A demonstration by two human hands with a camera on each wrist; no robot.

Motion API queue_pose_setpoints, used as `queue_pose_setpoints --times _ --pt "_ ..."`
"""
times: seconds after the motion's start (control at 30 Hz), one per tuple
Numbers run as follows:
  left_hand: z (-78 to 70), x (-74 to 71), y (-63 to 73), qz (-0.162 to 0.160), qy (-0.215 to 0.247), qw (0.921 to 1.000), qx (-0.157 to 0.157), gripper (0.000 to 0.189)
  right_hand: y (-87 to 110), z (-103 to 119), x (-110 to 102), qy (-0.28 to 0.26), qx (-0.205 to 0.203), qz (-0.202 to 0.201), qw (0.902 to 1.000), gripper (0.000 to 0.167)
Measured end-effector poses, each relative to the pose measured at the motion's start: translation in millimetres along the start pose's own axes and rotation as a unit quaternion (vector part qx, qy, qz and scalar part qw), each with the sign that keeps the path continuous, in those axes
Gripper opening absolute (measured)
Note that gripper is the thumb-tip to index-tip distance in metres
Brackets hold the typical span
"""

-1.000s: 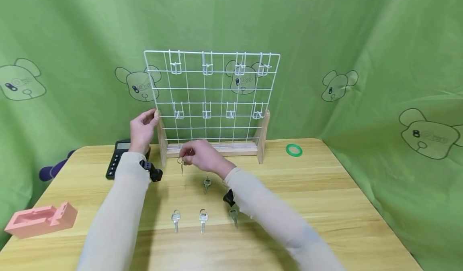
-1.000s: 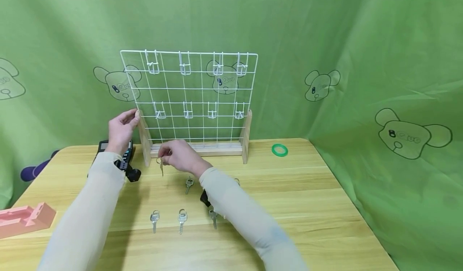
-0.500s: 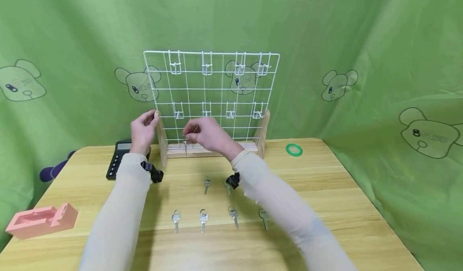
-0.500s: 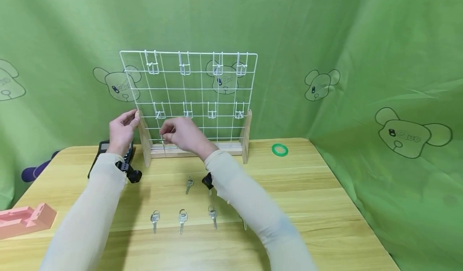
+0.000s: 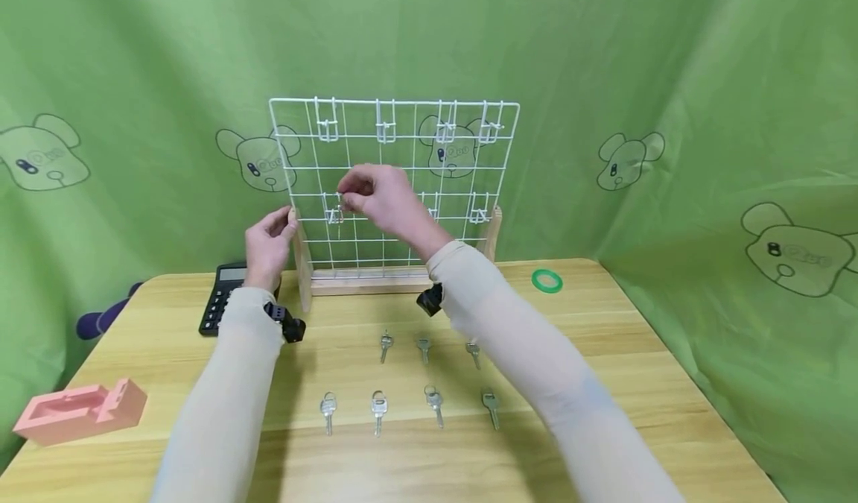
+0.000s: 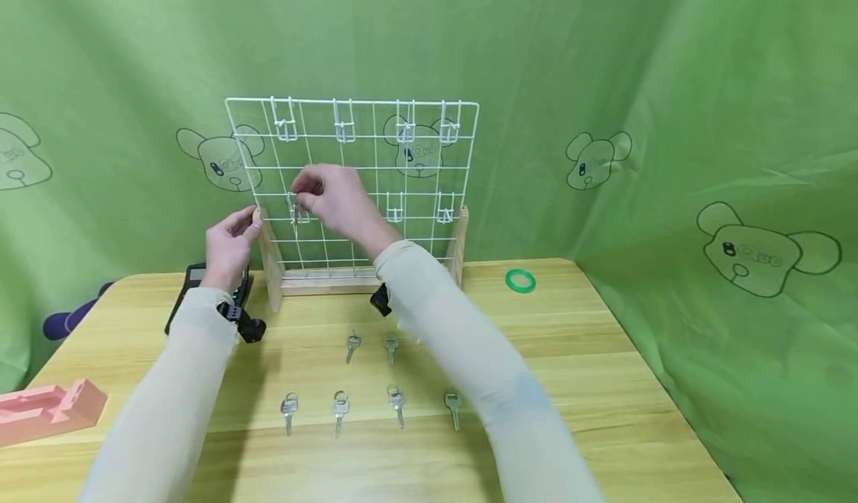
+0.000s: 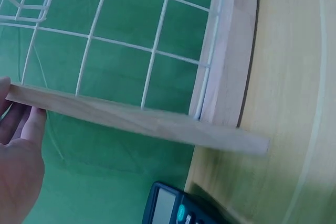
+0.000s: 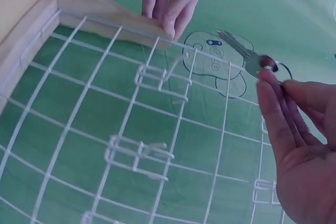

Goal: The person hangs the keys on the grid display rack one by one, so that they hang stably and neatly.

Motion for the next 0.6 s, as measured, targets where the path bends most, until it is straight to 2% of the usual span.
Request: queue_pose_setpoints --times 0.3,0.43,0.6 --pt "0.8 -0.2 -0.3 0.006 0.007 1.0000 0.001 0.044 -19.8 21 -19 0.006 -0.011 -0.040 0.9991 0.012" --pt "0.9 0.3 -0.3 0.004 0.009 1.0000 -0.002 0.044 -27.5 31 -22 -0.005 -0.007 -0.048 0.9988 0.012" --pt "2.9 1.1 0.7 0.008 0.008 0.9999 0.001 0.044 -38.0 36 -20 0.010 -0.001 -0.058 0.9982 0.012"
Point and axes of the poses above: each hand's wrist, its own y-axis away from the middle knuckle, its own x-axis out of the palm, z = x × y, the point moved 1 cm from there along -y, towards the middle knuckle, and after that the axes turned 3 degrees about y, right-handed, at the moved point
